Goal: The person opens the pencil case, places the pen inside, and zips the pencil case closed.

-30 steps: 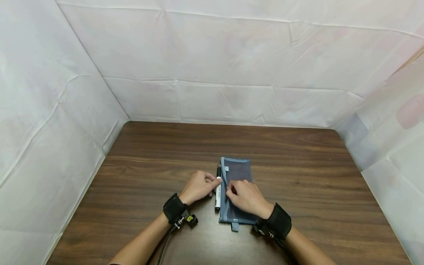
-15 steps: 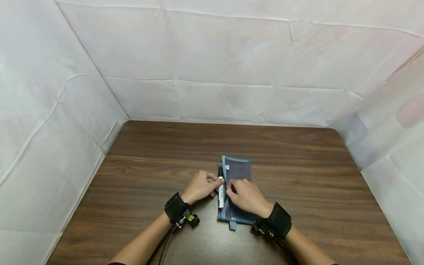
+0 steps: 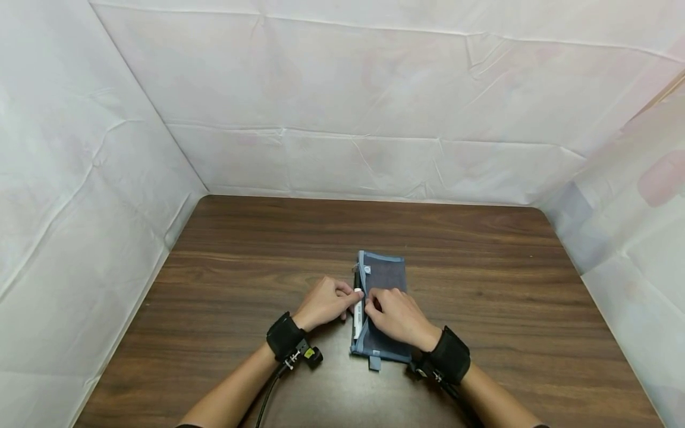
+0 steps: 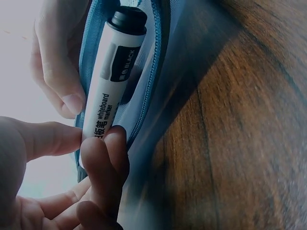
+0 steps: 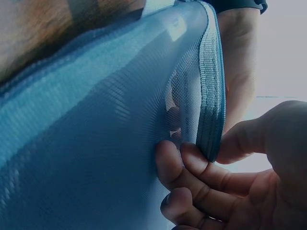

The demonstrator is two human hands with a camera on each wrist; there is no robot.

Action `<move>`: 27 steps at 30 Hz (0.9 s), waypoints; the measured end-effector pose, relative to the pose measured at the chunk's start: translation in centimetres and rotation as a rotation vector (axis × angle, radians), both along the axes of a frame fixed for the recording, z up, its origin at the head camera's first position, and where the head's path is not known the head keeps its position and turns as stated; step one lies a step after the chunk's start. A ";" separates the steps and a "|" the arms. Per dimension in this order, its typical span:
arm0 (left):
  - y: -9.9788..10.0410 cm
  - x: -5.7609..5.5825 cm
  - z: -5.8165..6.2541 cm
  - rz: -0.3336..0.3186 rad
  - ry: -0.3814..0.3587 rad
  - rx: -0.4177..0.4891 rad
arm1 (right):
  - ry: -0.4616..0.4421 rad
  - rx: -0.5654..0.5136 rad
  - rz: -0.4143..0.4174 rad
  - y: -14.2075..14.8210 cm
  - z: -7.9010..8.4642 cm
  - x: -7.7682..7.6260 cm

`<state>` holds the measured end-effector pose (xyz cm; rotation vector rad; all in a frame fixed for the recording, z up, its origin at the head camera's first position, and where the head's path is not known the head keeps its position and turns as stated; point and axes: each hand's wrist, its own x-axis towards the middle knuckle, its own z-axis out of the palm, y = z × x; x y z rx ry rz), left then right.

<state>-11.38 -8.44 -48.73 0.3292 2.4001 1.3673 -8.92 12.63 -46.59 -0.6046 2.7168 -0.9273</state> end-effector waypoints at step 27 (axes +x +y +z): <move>1.0 -0.1 -0.2 -0.001 0.112 -0.114 | 0.025 -0.041 0.068 -0.2 0.1 0.1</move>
